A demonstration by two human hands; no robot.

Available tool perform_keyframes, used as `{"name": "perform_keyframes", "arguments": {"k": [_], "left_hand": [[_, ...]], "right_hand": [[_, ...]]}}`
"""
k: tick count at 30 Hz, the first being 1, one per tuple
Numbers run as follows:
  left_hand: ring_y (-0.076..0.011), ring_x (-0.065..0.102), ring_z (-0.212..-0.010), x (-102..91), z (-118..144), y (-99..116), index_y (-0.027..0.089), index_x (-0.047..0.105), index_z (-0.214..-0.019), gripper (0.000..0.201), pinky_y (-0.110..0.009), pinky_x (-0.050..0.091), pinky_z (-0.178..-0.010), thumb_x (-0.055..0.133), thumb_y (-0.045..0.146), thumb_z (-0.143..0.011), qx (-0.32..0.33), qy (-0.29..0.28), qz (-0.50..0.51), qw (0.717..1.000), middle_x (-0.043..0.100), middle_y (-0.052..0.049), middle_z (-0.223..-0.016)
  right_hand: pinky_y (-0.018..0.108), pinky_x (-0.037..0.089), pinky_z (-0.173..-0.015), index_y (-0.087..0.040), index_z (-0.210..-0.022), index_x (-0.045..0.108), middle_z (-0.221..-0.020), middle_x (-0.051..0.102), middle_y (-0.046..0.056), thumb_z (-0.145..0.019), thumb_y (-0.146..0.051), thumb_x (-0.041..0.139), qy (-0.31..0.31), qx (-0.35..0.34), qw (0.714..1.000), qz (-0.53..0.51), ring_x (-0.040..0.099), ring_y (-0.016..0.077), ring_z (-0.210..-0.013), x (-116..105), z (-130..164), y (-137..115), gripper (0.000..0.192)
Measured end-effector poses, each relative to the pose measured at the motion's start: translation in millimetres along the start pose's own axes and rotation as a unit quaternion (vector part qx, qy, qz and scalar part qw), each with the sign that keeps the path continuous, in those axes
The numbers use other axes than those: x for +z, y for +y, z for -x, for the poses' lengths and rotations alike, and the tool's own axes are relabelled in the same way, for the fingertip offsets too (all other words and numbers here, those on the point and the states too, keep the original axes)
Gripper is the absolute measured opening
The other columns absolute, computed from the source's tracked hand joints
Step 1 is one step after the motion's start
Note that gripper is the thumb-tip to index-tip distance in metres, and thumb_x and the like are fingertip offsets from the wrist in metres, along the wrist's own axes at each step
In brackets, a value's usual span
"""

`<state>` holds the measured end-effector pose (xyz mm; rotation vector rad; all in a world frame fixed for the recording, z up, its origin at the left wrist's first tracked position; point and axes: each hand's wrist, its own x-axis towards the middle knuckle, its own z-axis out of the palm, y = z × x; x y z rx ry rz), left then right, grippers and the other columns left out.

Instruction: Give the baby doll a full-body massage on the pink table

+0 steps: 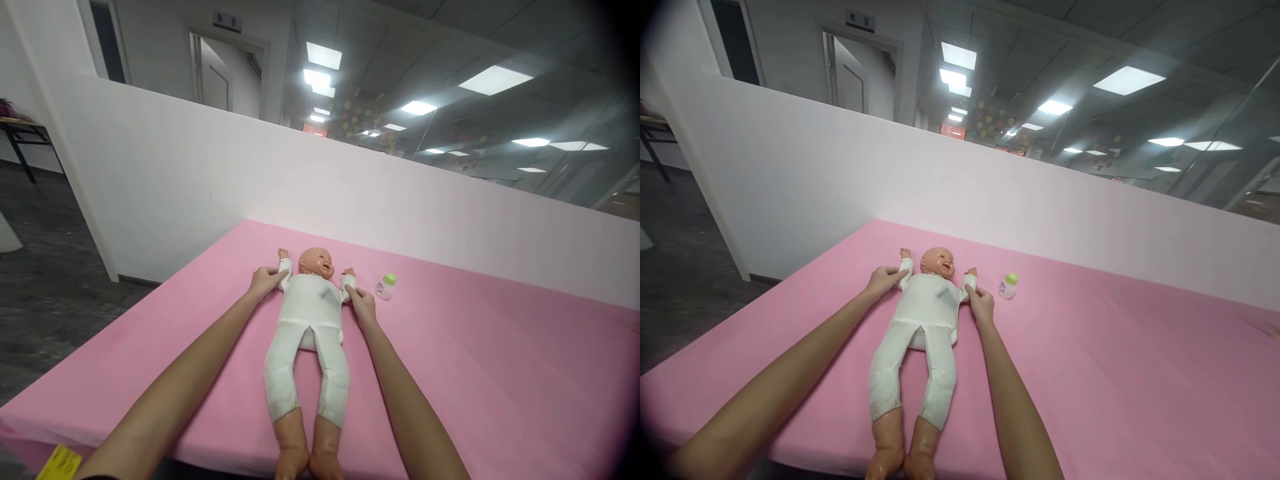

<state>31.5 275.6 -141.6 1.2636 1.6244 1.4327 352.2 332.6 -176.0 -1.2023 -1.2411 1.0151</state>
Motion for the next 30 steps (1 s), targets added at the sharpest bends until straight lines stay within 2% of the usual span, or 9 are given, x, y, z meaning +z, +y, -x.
{"name": "perform_keyframes", "arguments": {"k": [3, 6, 10, 12, 16, 19, 22, 26, 30], "left_hand": [[-0.0151, 0.051, -0.056, 1.6, 6, 6, 0.018, 0.068, -0.060, 0.039, -0.028, 0.030, -0.053, 0.080, 0.054, -0.069, 0.010, 0.014, -0.051, 0.999, 0.061, -0.001, -0.057], [-0.0147, 0.049, -0.055, 1.6, 10, 10, 0.019, 0.062, -0.055, 0.040, -0.028, 0.029, -0.053, 0.079, 0.052, -0.070, 0.015, 0.021, -0.095, 0.995, 0.058, 0.000, -0.055], [-0.0146, 0.051, -0.059, 0.2, 8, 5, 0.018, 0.066, -0.063, 0.031, -0.027, 0.032, -0.055, 0.080, 0.046, -0.068, 0.029, 0.000, -0.061, 0.998, 0.062, 0.000, -0.062], [-0.0157, 0.056, -0.063, -0.3, 4, 0, 0.018, 0.072, -0.074, 0.027, -0.026, 0.036, -0.057, 0.081, 0.043, -0.068, 0.051, -0.022, -0.020, 0.998, 0.067, 0.000, -0.070], [-0.0204, 0.066, -0.082, -1.3, -1, -7, 0.018, 0.077, -0.098, 0.040, -0.028, 0.049, -0.070, 0.084, 0.036, -0.063, 0.085, -0.073, 0.078, 0.991, 0.075, -0.004, -0.091], [-0.0232, 0.069, -0.089, -2.4, -2, -8, 0.017, 0.077, -0.098, 0.044, -0.031, 0.053, -0.076, 0.087, 0.033, -0.058, 0.080, -0.083, 0.111, 0.987, 0.076, -0.006, -0.097], [-0.0258, 0.068, -0.094, -2.6, 0, -6, 0.016, 0.078, -0.095, 0.042, -0.032, 0.056, -0.072, 0.086, 0.030, -0.056, 0.083, -0.085, 0.103, 0.988, 0.074, -0.011, -0.108], [-0.0265, 0.068, -0.098, -2.0, 3, -2, 0.016, 0.078, -0.085, 0.032, -0.032, 0.058, -0.069, 0.083, 0.026, -0.055, 0.091, -0.103, 0.103, 0.985, 0.069, -0.014, -0.124], [-0.0261, 0.070, -0.095, -1.9, 5, 1, 0.016, 0.079, -0.090, 0.037, -0.033, 0.057, -0.073, 0.085, 0.028, -0.055, 0.079, -0.111, 0.105, 0.985, 0.073, -0.013, -0.117]], "right_hand": [[0.032, 0.055, -0.066, -0.017, -0.077, 0.078, -0.069, 0.073, 0.004, -0.069, -0.054, 0.082, -0.003, 0.002, 1.000, -0.006, 0.070, 0.0254, -0.077, -1, -2, 1, 0.038], [0.032, 0.056, -0.067, -0.017, -0.078, 0.078, -0.071, 0.074, 0.004, -0.067, -0.052, 0.083, -0.016, 0.007, 0.999, -0.027, 0.070, 0.0246, -0.076, -2, -1, 0, 0.037], [0.033, 0.057, -0.072, -0.018, -0.090, 0.077, -0.083, 0.077, 0.004, -0.064, -0.044, 0.086, -0.057, 0.006, 0.995, -0.076, 0.070, 0.0226, -0.078, -4, 2, -2, 0.038], [0.033, 0.056, -0.074, -0.019, -0.095, 0.076, -0.089, 0.077, 0.004, -0.063, -0.039, 0.087, -0.074, -0.003, 0.992, -0.107, 0.069, 0.0219, -0.081, -6, 3, -4, 0.040], [0.032, 0.056, -0.081, -0.021, -0.098, 0.075, -0.094, 0.077, 0.001, -0.061, -0.026, 0.083, -0.105, -0.022, 0.981, -0.159, 0.068, 0.0213, -0.090, -8, 6, -7, 0.038], [0.035, 0.056, -0.087, -0.023, -0.098, 0.074, -0.105, 0.078, 0.003, -0.058, -0.021, 0.080, -0.129, -0.025, 0.975, -0.177, 0.069, 0.0238, -0.102, -9, 9, -10, 0.040], [0.038, 0.054, -0.095, -0.023, -0.098, 0.075, -0.117, 0.077, 0.006, -0.060, -0.023, 0.081, -0.153, -0.041, 0.972, -0.172, 0.067, 0.0263, -0.114, -9, 11, -12, 0.039], [0.039, 0.053, -0.096, -0.022, -0.091, 0.078, -0.119, 0.076, 0.007, -0.057, -0.028, 0.086, -0.138, -0.044, 0.981, -0.133, 0.069, 0.0258, -0.109, -10, 10, -9, 0.036], [0.037, 0.054, -0.094, -0.022, -0.094, 0.078, -0.117, 0.077, 0.007, -0.057, -0.030, 0.087, -0.144, -0.039, 0.980, -0.128, 0.069, 0.0254, -0.108, -11, 9, -7, 0.039]]}}
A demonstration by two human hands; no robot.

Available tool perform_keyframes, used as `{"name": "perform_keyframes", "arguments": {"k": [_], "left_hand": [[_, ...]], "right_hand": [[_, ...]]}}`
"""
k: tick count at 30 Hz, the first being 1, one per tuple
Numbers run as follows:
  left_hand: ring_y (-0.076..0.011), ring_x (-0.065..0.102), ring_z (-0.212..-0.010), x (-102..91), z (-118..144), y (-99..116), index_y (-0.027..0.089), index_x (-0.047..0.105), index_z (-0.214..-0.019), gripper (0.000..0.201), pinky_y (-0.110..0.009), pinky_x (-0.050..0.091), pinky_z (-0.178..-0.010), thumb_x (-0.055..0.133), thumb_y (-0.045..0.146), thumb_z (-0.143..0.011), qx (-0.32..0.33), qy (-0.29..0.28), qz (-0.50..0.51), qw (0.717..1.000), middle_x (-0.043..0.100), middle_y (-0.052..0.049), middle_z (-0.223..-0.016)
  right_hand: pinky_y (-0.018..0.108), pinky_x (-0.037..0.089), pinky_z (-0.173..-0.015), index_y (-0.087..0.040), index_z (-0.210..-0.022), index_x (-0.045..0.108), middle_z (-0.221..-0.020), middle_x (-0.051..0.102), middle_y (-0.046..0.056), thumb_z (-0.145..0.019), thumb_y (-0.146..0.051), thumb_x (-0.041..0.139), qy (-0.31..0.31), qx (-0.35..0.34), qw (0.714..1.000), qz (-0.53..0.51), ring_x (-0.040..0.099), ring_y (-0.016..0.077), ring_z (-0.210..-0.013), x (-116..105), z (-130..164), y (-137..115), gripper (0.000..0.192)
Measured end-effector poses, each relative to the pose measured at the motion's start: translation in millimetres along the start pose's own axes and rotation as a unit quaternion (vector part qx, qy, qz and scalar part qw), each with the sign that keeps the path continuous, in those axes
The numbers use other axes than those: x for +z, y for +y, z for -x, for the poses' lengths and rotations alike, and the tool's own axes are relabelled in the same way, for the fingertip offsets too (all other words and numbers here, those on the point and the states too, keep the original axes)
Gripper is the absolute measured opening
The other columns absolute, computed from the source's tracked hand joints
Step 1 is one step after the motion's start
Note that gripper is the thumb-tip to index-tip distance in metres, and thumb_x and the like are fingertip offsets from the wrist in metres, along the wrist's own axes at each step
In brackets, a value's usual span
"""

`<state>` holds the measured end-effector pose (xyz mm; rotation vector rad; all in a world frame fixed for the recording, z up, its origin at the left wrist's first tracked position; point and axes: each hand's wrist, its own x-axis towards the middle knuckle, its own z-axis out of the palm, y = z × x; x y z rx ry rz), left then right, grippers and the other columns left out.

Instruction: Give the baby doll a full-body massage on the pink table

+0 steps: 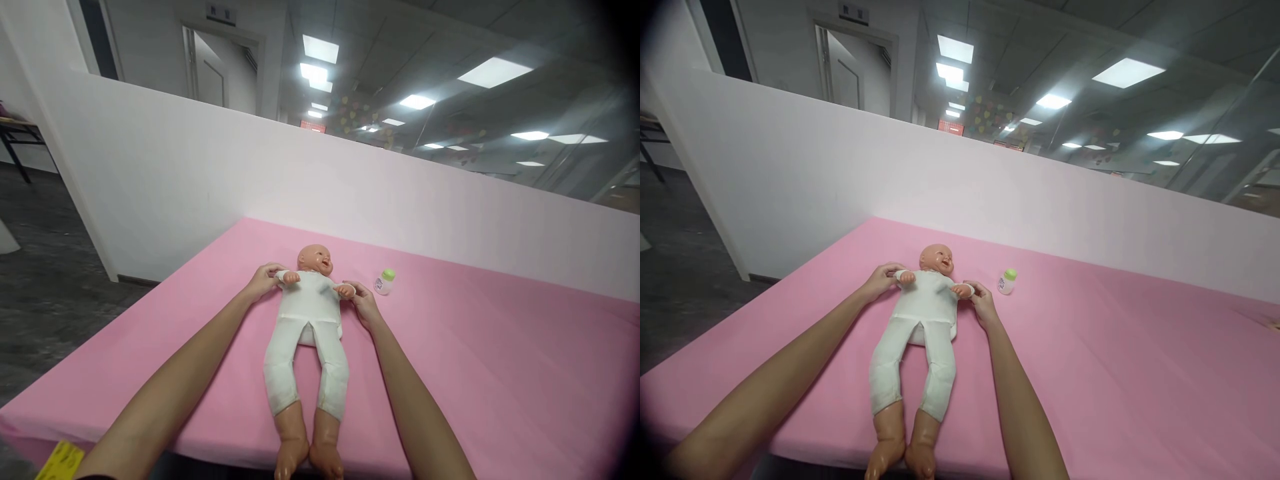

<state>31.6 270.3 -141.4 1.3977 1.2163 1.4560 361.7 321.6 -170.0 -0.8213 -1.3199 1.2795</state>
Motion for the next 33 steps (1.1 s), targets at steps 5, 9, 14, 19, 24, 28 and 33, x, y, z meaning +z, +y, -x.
{"name": "perform_keyframes", "arguments": {"k": [5, 9, 14, 19, 24, 28, 33], "left_hand": [[-0.0254, 0.071, -0.096, -0.3, -0.4, -1.8, 0.017, 0.080, -0.103, 0.045, -0.033, 0.053, -0.083, 0.086, 0.039, -0.064, 0.003, 0.008, -0.009, 1.000, 0.079, -0.008, -0.104], [-0.0214, 0.067, -0.081, -0.8, -2.3, -2.6, 0.017, 0.080, -0.090, 0.040, -0.028, 0.047, -0.072, 0.084, 0.049, -0.066, -0.021, 0.040, -0.074, 0.996, 0.077, -0.004, -0.089], [-0.0156, 0.051, -0.061, 1.1, -3.5, 1.0, 0.018, 0.068, -0.063, 0.041, -0.027, 0.031, -0.058, 0.077, 0.057, -0.072, -0.066, 0.082, -0.189, 0.976, 0.061, 0.000, -0.061], [-0.0156, 0.048, -0.058, 2.7, -3.8, 2.8, 0.020, 0.063, -0.058, 0.043, -0.028, 0.029, -0.057, 0.077, 0.058, -0.071, -0.073, 0.088, -0.196, 0.974, 0.059, -0.001, -0.059], [-0.0154, 0.049, -0.059, 3.6, -3.4, 3.1, 0.020, 0.062, -0.059, 0.043, -0.028, 0.030, -0.058, 0.074, 0.057, -0.075, -0.047, 0.082, -0.204, 0.974, 0.057, 0.000, -0.059], [-0.0183, 0.059, -0.069, 3.3, -3.4, 1.1, 0.019, 0.069, -0.069, 0.039, -0.026, 0.038, -0.062, 0.073, 0.057, -0.076, 0.011, 0.051, -0.167, 0.985, 0.064, 0.000, -0.067], [-0.0237, 0.070, -0.086, 0.4, -5.1, -3.4, 0.017, 0.071, -0.112, 0.063, -0.029, 0.052, -0.069, 0.089, 0.048, -0.061, -0.044, 0.091, -0.071, 0.992, 0.076, -0.007, -0.095]], "right_hand": [[0.035, 0.056, -0.086, -0.021, -0.100, 0.077, -0.100, 0.078, 0.003, -0.063, -0.032, 0.083, 0.015, 0.018, 1.000, -0.009, 0.069, 0.0233, -0.096, 2.6, -0.6, -3.5, 0.039], [0.034, 0.056, -0.085, -0.019, -0.098, 0.078, -0.093, 0.078, 0.002, -0.066, -0.037, 0.086, 0.027, 0.021, 0.999, -0.010, 0.069, 0.0214, -0.089, 3.5, -2.6, -3.7, 0.038], [0.037, 0.058, -0.087, -0.015, -0.090, 0.080, -0.092, 0.080, 0.008, -0.069, -0.048, 0.088, 0.061, 0.055, 0.997, 0.000, 0.073, 0.0248, -0.090, 4.3, -5.8, -0.4, 0.040], [0.033, 0.059, -0.080, -0.015, -0.079, 0.078, -0.084, 0.079, 0.008, -0.069, -0.051, 0.086, 0.092, 0.071, 0.993, 0.030, 0.074, 0.0241, -0.084, 5.4, -7.2, 0.6, 0.039], [0.034, 0.060, -0.082, -0.016, -0.086, 0.079, -0.087, 0.080, 0.008, -0.070, -0.047, 0.086, 0.097, 0.068, 0.993, 0.017, 0.075, 0.0247, -0.085, 6.5, -7.1, 0.3, 0.036], [0.036, 0.061, -0.082, -0.016, -0.093, 0.078, -0.090, 0.080, 0.007, -0.069, -0.043, 0.086, 0.093, 0.058, 0.994, -0.008, 0.075, 0.0253, -0.086, 7.3, -7.0, 0.2, 0.036], [0.036, 0.061, -0.082, -0.016, -0.097, 0.078, -0.091, 0.080, 0.006, -0.066, -0.042, 0.089, 0.098, 0.035, 0.994, -0.021, 0.074, 0.0240, -0.085, 6.9, -6.9, 2.0, 0.042]]}}
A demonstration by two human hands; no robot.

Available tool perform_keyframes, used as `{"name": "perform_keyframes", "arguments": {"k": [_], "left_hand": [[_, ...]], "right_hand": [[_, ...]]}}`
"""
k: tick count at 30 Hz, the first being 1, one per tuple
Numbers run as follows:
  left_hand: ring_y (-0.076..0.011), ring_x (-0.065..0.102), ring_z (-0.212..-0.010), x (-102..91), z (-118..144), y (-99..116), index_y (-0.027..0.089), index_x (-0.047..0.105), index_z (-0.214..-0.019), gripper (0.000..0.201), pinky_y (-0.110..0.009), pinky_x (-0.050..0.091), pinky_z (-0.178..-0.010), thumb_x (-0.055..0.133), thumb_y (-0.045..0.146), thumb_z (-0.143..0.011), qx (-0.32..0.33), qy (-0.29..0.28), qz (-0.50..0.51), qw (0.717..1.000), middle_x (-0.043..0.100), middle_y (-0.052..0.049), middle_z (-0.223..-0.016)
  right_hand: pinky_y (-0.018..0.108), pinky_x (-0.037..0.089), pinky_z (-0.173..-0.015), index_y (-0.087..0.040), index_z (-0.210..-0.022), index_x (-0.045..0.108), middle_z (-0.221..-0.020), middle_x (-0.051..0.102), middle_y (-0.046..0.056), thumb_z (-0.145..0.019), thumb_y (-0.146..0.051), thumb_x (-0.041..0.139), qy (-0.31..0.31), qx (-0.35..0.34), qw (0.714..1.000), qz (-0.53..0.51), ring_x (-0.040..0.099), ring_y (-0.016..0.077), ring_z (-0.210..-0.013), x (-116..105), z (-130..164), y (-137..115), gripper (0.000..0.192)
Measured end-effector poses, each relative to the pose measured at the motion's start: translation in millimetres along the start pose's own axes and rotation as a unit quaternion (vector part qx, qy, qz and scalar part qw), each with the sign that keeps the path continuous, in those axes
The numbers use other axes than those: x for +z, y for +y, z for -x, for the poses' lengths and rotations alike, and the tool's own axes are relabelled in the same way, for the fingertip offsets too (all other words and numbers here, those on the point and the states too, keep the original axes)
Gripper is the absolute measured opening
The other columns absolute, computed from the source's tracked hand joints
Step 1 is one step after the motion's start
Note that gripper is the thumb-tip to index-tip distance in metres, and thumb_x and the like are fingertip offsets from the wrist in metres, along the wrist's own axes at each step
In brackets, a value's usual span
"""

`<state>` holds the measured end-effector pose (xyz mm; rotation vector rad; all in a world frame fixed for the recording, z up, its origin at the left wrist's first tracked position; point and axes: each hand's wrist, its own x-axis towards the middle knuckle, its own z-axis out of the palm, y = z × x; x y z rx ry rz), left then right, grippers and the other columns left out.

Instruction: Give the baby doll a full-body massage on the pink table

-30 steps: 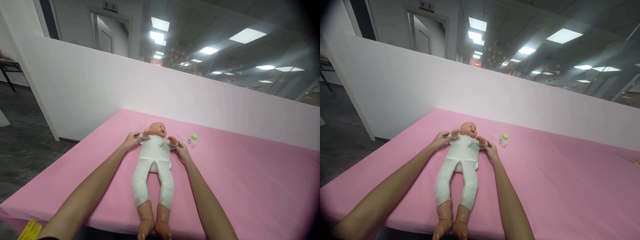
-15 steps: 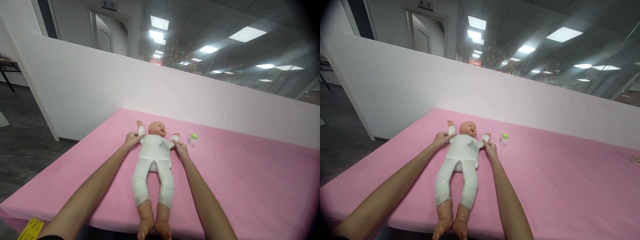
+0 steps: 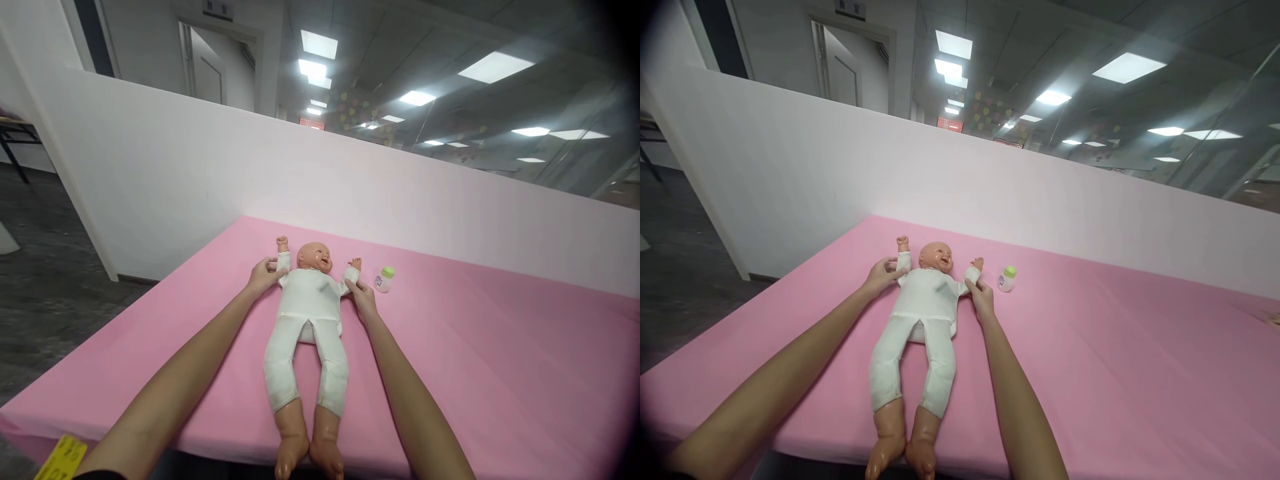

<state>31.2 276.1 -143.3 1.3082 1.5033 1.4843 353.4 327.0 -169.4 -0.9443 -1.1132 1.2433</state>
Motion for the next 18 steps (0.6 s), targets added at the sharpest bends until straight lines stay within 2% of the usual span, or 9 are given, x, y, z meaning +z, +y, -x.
{"name": "perform_keyframes", "arguments": {"k": [3, 8, 10, 13, 18], "left_hand": [[-0.0249, 0.072, -0.087, 0.3, 0.1, 0.5, 0.016, 0.072, -0.108, 0.062, -0.032, 0.055, -0.074, 0.092, 0.043, -0.056, -0.032, 0.042, -0.001, 0.999, 0.077, -0.010, -0.098], [-0.0286, 0.072, -0.097, 3.5, 2.6, 5.4, 0.017, 0.080, -0.091, 0.039, -0.034, 0.053, -0.083, 0.087, 0.043, -0.063, 0.004, 0.047, -0.049, 0.998, 0.080, -0.011, -0.100], [-0.0282, 0.072, -0.095, 4.7, 3.2, 6.7, 0.018, 0.081, -0.087, 0.032, -0.032, 0.051, -0.080, 0.083, 0.043, -0.067, 0.012, 0.049, -0.077, 0.996, 0.080, -0.009, -0.098], [-0.0256, 0.070, -0.083, 6.4, 4.0, 7.3, 0.018, 0.079, -0.077, 0.025, -0.030, 0.047, -0.070, 0.079, 0.042, -0.069, 0.013, 0.046, -0.098, 0.994, 0.077, -0.006, -0.082], [-0.0216, 0.063, -0.069, 7.8, 4.8, 7.1, 0.019, 0.075, -0.070, 0.024, -0.028, 0.040, -0.060, 0.079, 0.042, -0.068, 0.007, 0.039, -0.107, 0.993, 0.067, -0.001, -0.063]], "right_hand": [[0.037, 0.062, -0.081, -0.016, -0.097, 0.078, -0.092, 0.080, 0.008, -0.064, -0.042, 0.091, 0.006, 0.001, 1.000, -0.010, 0.075, 0.0250, -0.085, -0.7, -1.3, 1.6, 0.044], [0.040, 0.064, -0.081, -0.015, -0.090, 0.079, -0.091, 0.080, 0.010, -0.056, -0.037, 0.095, 0.035, 0.025, 0.998, -0.041, 0.076, 0.0275, -0.086, -0.8, -4.4, 2.8, 0.044], [0.040, 0.065, -0.081, -0.015, -0.090, 0.080, -0.092, 0.080, 0.010, -0.058, -0.037, 0.094, 0.036, 0.026, 0.998, -0.036, 0.076, 0.0277, -0.086, -0.8, -4.9, 2.6, 0.042], [0.040, 0.064, -0.082, -0.015, -0.090, 0.081, -0.090, 0.080, 0.009, -0.063, -0.040, 0.091, 0.018, 0.024, 0.999, -0.015, 0.076, 0.0279, -0.088, -1.3, -4.9, 1.9, 0.038], [0.041, 0.063, -0.083, -0.016, -0.091, 0.080, -0.090, 0.080, 0.008, -0.063, -0.039, 0.091, 0.009, 0.027, 1.000, -0.006, 0.076, 0.0278, -0.087, -2.0, -5.7, 3.0, 0.039]]}}
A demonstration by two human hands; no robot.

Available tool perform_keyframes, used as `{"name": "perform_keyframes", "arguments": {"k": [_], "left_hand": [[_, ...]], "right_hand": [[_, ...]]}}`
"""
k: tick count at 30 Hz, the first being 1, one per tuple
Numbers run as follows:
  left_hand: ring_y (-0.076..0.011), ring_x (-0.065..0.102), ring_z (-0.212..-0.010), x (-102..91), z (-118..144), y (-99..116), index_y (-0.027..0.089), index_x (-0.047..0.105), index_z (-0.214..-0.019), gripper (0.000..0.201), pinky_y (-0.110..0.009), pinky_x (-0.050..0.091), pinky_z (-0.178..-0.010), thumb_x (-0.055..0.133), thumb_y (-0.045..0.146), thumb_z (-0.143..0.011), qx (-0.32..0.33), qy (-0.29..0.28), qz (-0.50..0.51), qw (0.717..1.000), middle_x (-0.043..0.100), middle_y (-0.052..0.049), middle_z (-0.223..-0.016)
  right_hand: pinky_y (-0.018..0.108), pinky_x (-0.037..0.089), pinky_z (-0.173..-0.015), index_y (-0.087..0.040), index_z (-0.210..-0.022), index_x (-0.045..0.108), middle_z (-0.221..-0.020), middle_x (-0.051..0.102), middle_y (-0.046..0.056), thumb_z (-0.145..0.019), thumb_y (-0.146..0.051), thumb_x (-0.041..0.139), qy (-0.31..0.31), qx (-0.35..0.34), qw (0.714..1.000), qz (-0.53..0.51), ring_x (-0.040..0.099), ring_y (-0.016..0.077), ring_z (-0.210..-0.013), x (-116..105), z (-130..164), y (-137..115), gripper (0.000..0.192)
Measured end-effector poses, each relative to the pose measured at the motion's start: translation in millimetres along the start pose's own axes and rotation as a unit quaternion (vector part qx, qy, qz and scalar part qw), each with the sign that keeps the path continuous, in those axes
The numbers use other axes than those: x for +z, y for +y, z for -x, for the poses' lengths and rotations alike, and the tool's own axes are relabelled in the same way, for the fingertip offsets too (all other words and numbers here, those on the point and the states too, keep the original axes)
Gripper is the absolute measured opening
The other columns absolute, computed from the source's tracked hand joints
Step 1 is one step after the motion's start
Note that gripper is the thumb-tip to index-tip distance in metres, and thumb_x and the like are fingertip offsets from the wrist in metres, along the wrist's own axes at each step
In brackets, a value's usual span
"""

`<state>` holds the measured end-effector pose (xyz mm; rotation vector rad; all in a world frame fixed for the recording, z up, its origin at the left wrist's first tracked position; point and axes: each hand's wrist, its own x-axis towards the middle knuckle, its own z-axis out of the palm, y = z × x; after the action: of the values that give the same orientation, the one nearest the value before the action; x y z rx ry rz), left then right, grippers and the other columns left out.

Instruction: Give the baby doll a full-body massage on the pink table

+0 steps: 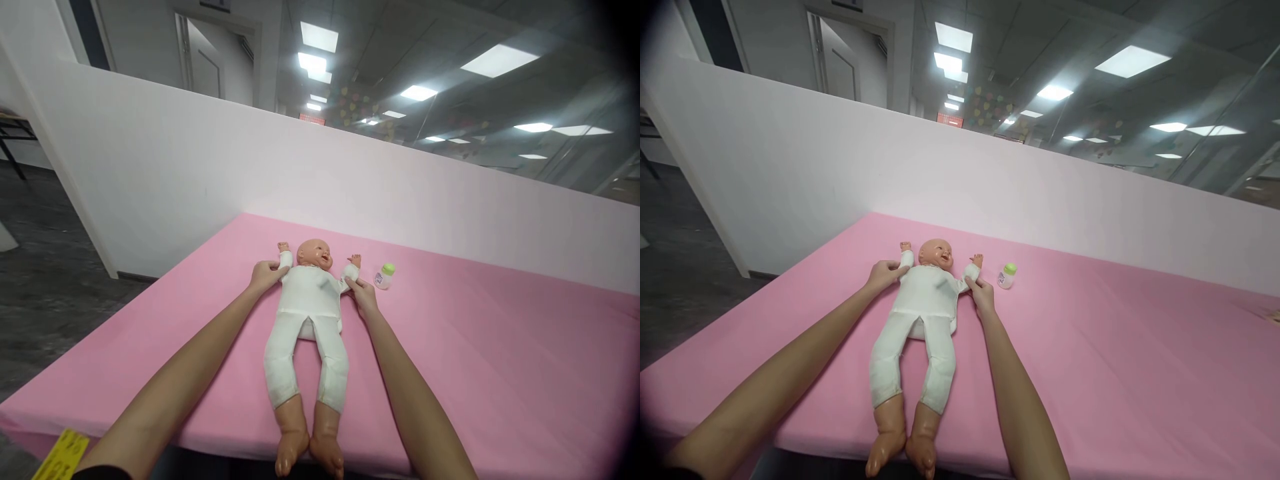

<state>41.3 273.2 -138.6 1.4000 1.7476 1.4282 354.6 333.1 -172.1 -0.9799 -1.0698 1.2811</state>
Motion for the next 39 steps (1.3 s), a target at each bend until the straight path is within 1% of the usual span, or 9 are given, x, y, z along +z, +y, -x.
{"name": "perform_keyframes", "arguments": {"k": [4, 8, 12, 18, 28, 31, 33, 36, 39], "left_hand": [[-0.0209, 0.063, -0.068, -0.3, -2, -1, 0.018, 0.076, -0.075, 0.024, -0.028, 0.041, -0.059, 0.080, 0.039, -0.064, -0.006, -0.021, 0.007, 1.000, 0.069, -0.002, -0.068], [-0.0200, 0.064, -0.069, 0.1, -7, -4, 0.017, 0.078, -0.085, 0.029, -0.027, 0.044, -0.059, 0.078, 0.034, -0.063, -0.009, -0.035, 0.011, 0.999, 0.075, -0.005, -0.081], [-0.0206, 0.067, -0.075, -0.2, -9, -8, 0.015, 0.078, -0.096, 0.037, -0.027, 0.048, -0.060, 0.075, 0.033, -0.064, -0.003, -0.043, 0.026, 0.999, 0.077, -0.007, -0.092], [-0.0234, 0.069, -0.087, -3.6, -8, -11, 0.014, 0.076, -0.108, 0.047, -0.027, 0.050, -0.062, 0.076, 0.036, -0.066, 0.012, -0.071, 0.070, 0.995, 0.078, -0.009, -0.104], [-0.0232, 0.067, -0.092, -5.8, -9, -12, 0.018, 0.074, -0.097, 0.035, -0.032, 0.050, -0.080, 0.078, 0.029, -0.063, 0.072, -0.079, 0.126, 0.986, 0.077, -0.007, -0.102], [-0.0206, 0.066, -0.089, -6.2, -9, -12, 0.019, 0.069, -0.091, 0.030, -0.030, 0.049, -0.078, 0.077, 0.026, -0.063, 0.089, -0.094, 0.144, 0.981, 0.074, -0.003, -0.096], [-0.0195, 0.065, -0.086, -6.7, -9, -11, 0.019, 0.067, -0.090, 0.029, -0.029, 0.049, -0.076, 0.077, 0.025, -0.063, 0.091, -0.113, 0.159, 0.977, 0.072, -0.002, -0.093], [-0.0206, 0.066, -0.089, -7.7, -8, -10, 0.019, 0.066, -0.089, 0.030, -0.029, 0.050, -0.073, 0.077, 0.024, -0.062, 0.078, -0.143, 0.191, 0.968, 0.072, -0.004, -0.098], [-0.0222, 0.066, -0.095, -8.7, -8, -9, 0.019, 0.065, -0.085, 0.027, -0.030, 0.051, -0.074, 0.077, 0.021, -0.061, 0.067, -0.165, 0.218, 0.960, 0.073, -0.007, -0.110]], "right_hand": [[0.039, 0.061, -0.086, -0.017, -0.095, 0.078, -0.095, 0.081, 0.008, -0.061, -0.036, 0.091, 0.014, -0.022, 1.000, -0.008, 0.075, 0.0260, -0.090, 0, 0, 3, 0.041], [0.037, 0.058, -0.091, -0.018, -0.102, 0.078, -0.103, 0.080, 0.006, -0.063, -0.035, 0.090, -0.013, -0.046, 0.999, -0.019, 0.073, 0.0239, -0.095, -2, 1, 3, 0.043], [0.035, 0.056, -0.090, -0.020, -0.101, 0.079, -0.101, 0.080, 0.004, -0.063, -0.033, 0.088, -0.044, -0.048, 0.997, -0.030, 0.071, 0.0222, -0.094, -3, 2, 1, 0.041], [0.037, 0.055, -0.091, -0.021, -0.099, 0.080, -0.099, 0.080, 0.004, -0.061, -0.033, 0.089, -0.043, -0.042, 0.997, -0.046, 0.070, 0.0225, -0.093, -4, 1, 1, 0.041], [0.033, 0.055, -0.090, -0.023, -0.100, 0.077, -0.100, 0.078, 0.001, -0.060, -0.025, 0.091, -0.054, -0.062, 0.994, -0.070, 0.070, 0.0199, -0.094, -4, 5, -2, 0.042], [0.034, 0.056, -0.090, -0.023, -0.095, 0.076, -0.098, 0.079, 0.001, -0.058, -0.021, 0.088, -0.068, -0.056, 0.994, -0.062, 0.070, 0.0211, -0.096, -6, 4, -2, 0.039], [0.036, 0.056, -0.092, -0.023, -0.097, 0.077, -0.107, 0.079, 0.003, -0.058, -0.019, 0.085, -0.092, -0.054, 0.993, -0.052, 0.070, 0.0236, -0.105, -6, 4, -3, 0.040], [0.039, 0.055, -0.096, -0.023, -0.099, 0.078, -0.117, 0.078, 0.005, -0.057, -0.017, 0.082, -0.114, -0.059, 0.991, -0.043, 0.068, 0.0265, -0.116, -5, 7, -6, 0.042], [0.041, 0.053, -0.101, -0.023, -0.095, 0.080, -0.112, 0.080, 0.005, -0.060, -0.020, 0.083, -0.127, -0.065, 0.989, -0.039, 0.069, 0.0272, -0.115, -4, 12, -10, 0.035]]}}
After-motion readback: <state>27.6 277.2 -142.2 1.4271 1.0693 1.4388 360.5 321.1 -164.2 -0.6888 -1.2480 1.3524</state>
